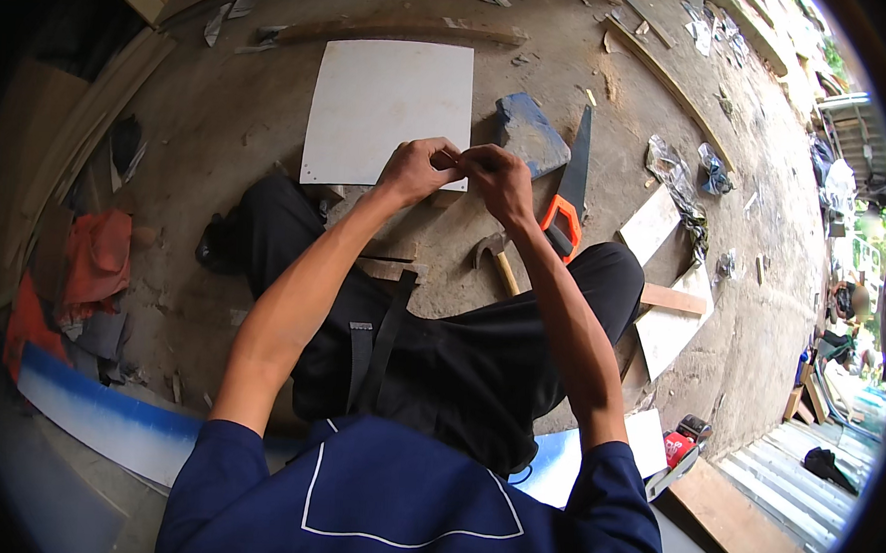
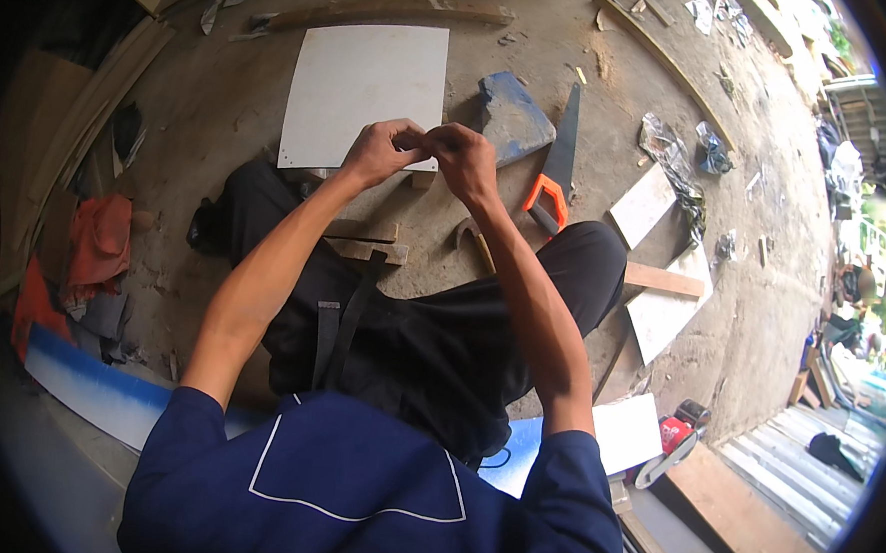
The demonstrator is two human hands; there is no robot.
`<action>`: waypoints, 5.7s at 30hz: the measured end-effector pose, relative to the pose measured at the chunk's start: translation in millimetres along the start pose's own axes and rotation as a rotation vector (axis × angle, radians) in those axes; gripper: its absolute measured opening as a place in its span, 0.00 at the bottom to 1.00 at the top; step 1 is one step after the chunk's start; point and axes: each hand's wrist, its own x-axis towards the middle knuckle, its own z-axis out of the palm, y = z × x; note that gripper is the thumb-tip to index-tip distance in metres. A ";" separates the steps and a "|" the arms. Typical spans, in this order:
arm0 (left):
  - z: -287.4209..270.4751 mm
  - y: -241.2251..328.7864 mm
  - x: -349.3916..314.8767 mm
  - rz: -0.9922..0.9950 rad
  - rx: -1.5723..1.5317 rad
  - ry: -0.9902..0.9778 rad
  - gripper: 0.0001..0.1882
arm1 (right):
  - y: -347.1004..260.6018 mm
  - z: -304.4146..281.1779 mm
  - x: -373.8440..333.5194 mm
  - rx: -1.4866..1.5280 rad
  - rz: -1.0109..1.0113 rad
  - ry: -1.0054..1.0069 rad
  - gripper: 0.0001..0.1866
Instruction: The person sits on the floor and hammers nails into the corners of a white rectangular board resting on wooden blocks. They repeatedly pick up nails, place them on the board, and strike them with a hammer.
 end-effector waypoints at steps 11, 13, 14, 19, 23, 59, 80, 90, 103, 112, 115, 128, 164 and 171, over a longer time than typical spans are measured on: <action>-2.7 -19.1 -10.1 -0.033 0.043 0.079 0.10 | 68.8 -18.4 -19.6 -0.133 0.265 0.034 0.14; 0.6 -23.2 -9.6 -0.005 0.026 0.096 0.09 | 107.5 -27.7 -34.9 -0.082 0.474 0.049 0.16; 3.2 -19.5 -10.2 -0.010 0.028 0.097 0.08 | 125.2 -31.3 -43.2 -0.056 0.581 0.061 0.17; 7.2 -32.0 -10.4 0.184 0.232 0.168 0.07 | 161.8 -25.7 -67.9 -0.444 0.690 0.016 0.21; 12.2 -38.1 -12.9 0.235 0.408 0.199 0.08 | 166.1 -25.3 -84.7 -0.512 0.754 -0.063 0.20; 13.3 -50.0 -11.1 0.188 0.340 0.240 0.08 | 143.0 -18.5 -94.4 -0.627 0.900 -0.169 0.20; 15.4 -55.3 -2.4 0.301 0.477 0.259 0.07 | 149.7 -23.5 -105.3 -0.676 0.968 -0.172 0.19; 14.4 -47.3 -1.9 0.299 0.447 0.216 0.07 | 172.9 -24.5 -112.3 -0.670 1.052 -0.267 0.21; 2.7 -47.2 0.0 0.238 0.448 0.127 0.06 | 212.5 -18.1 -132.6 -0.690 0.972 -0.367 0.28; 5.8 -52.4 2.4 0.328 0.407 0.195 0.05 | 250.1 -22.9 -155.4 -0.690 0.732 -0.350 0.27; 5.8 -52.3 2.9 0.320 0.407 0.175 0.05 | 259.5 -17.6 -157.2 -0.750 0.730 -0.318 0.21; 5.8 -55.4 8.7 0.388 0.438 0.146 0.04 | 244.9 -16.6 -156.1 -0.775 0.771 -0.335 0.12; 2.3 -58.4 6.8 0.465 0.439 0.172 0.05 | -27.3 2.9 -60.5 0.165 0.491 0.030 0.19; 2.9 -61.1 7.5 0.487 0.445 0.180 0.06 | -44.1 21.7 -48.3 -0.325 0.377 0.038 0.15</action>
